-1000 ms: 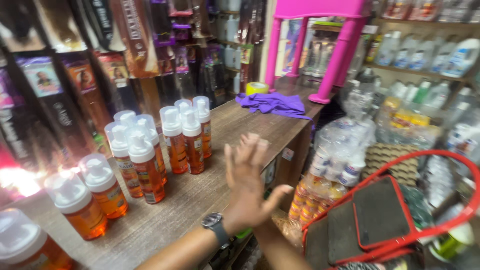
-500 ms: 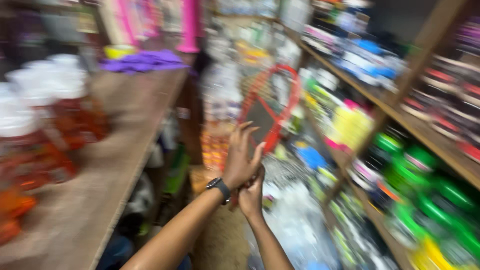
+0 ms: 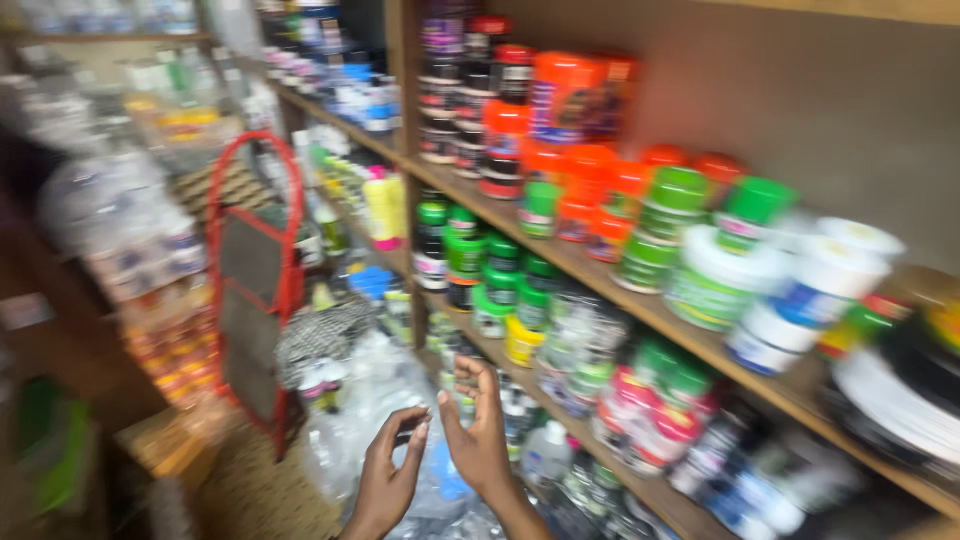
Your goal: The person repeatedly picks up bottles and boxes of hair care products from wooden shelves and places them onto a counter. They handle multiple items, including spray bottles and small boxes, moving them from the shelves to the counter surface.
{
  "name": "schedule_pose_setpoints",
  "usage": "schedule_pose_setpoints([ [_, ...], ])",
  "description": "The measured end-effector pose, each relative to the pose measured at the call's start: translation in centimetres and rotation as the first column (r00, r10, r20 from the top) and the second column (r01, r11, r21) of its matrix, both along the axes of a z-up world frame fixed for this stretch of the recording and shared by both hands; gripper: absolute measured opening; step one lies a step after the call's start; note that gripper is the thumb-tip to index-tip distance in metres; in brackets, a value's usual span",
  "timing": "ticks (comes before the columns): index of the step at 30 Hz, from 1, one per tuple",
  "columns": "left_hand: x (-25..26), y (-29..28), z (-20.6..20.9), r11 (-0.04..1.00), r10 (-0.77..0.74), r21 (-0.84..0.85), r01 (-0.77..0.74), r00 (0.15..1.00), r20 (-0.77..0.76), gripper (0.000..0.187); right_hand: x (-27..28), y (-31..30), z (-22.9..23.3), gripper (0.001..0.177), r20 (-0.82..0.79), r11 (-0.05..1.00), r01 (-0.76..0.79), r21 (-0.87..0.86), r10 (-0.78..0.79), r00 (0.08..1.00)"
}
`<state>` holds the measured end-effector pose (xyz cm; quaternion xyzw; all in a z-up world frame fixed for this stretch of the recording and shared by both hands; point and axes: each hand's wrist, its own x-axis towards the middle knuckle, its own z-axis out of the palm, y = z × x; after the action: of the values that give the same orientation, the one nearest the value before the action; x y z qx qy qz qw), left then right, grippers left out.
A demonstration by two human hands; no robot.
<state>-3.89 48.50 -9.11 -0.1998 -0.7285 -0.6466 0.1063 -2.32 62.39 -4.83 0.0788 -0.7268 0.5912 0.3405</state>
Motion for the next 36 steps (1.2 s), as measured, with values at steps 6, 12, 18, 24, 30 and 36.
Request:
schedule_pose_setpoints([
  [6, 7.7, 9.2, -1.4, 0.971, -0.109, 0.218, 0.103, 0.994, 0.019, 0.016, 10.7, 8.9, 0.9, 0.025, -0.091, 0.985, -0.074, -0.155, 0.060, 0.994],
  [12, 18.7, 15.9, -0.6, 0.897, -0.360, 0.239, 0.371, 0.929, -0.091, 0.017, 22.9, 16.3, 1.8, 0.028, -0.118, 0.983, -0.091, -0.159, 0.072, 0.990],
  [18, 26.5, 21.6, 1.2, 0.847, -0.504, 0.114, 0.519, 0.853, -0.137, 0.015, 35.2, 23.2, 1.0, 0.036, -0.061, 0.963, 0.201, -0.182, -0.215, 0.975],
  [24, 34.3, 25.2, -0.4, 0.746, -0.657, 0.045, 0.664, 0.746, -0.106, 0.015, 49.2, 27.4, 1.0, 0.038, -0.106, 0.811, 0.557, -0.181, -0.579, 0.808],
  [30, 40.6, 28.5, 2.1, 0.661, -0.739, 0.030, 0.750, 0.657, -0.148, 0.014, 58.4, 30.9, 2.7, 0.041, -0.198, 0.607, 0.795, -0.002, -0.779, 0.595],
  [36, 47.5, 32.9, 9.2, 0.606, -0.782, 0.002, 0.796, 0.596, -0.184, 0.009, 66.6, 38.5, 8.4, 0.052, -0.359, 0.169, 0.976, 0.139, -0.910, 0.209],
])
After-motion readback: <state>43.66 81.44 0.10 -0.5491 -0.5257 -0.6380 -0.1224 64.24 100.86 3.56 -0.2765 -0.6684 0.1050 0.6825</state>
